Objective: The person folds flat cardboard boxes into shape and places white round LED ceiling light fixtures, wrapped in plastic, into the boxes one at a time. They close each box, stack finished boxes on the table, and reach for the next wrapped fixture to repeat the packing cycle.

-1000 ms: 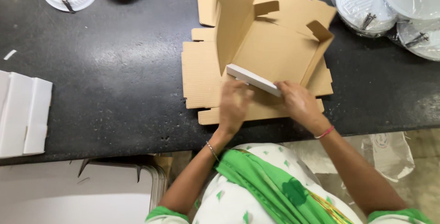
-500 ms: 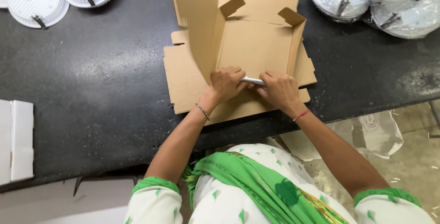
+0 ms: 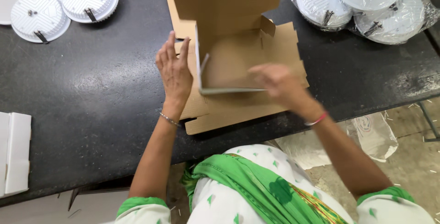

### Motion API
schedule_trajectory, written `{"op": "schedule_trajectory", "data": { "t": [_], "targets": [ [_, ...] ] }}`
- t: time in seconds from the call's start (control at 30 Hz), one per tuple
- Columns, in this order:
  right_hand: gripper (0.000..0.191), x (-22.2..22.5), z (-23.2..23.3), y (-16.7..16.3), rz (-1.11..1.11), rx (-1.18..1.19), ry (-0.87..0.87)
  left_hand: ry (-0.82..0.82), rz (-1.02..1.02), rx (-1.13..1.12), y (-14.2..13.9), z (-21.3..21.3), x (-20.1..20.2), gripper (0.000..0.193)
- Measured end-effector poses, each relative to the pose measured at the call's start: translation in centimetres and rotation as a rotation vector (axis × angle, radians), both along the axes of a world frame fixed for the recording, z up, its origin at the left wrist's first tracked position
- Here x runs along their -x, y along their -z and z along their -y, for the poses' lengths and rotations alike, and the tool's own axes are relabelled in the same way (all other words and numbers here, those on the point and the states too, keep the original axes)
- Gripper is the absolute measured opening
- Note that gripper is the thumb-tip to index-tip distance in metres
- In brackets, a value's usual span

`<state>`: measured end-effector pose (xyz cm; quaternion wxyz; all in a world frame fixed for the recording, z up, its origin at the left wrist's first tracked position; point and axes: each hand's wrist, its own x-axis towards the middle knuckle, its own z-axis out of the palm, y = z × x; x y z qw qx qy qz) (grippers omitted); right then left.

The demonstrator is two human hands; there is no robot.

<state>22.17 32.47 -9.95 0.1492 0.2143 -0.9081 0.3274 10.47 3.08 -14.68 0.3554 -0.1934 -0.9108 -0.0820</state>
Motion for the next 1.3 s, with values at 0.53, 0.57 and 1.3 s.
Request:
{"op": "schedule_trajectory", "data": {
  "t": [0.53, 0.57, 1.3],
  "targets": [
    [0.058, 0.1, -8.9, 5.8, -0.15, -0.567, 0.26, 0.787, 0.533, -0.295, 4.7, -7.3, -6.9, 0.01],
    [0.052, 0.0, -8.7, 6.1, -0.172, -0.57, 0.221, 0.785, 0.51, -0.256, 4.6, -5.5, -7.1, 0.013],
    [0.019, -1.3, 0.0, 1.6, -0.129, -0.429, -0.25, 0.212, 0.55, -0.196, -0.2, 1.3, -11.0, 0.013]
  ]
}}
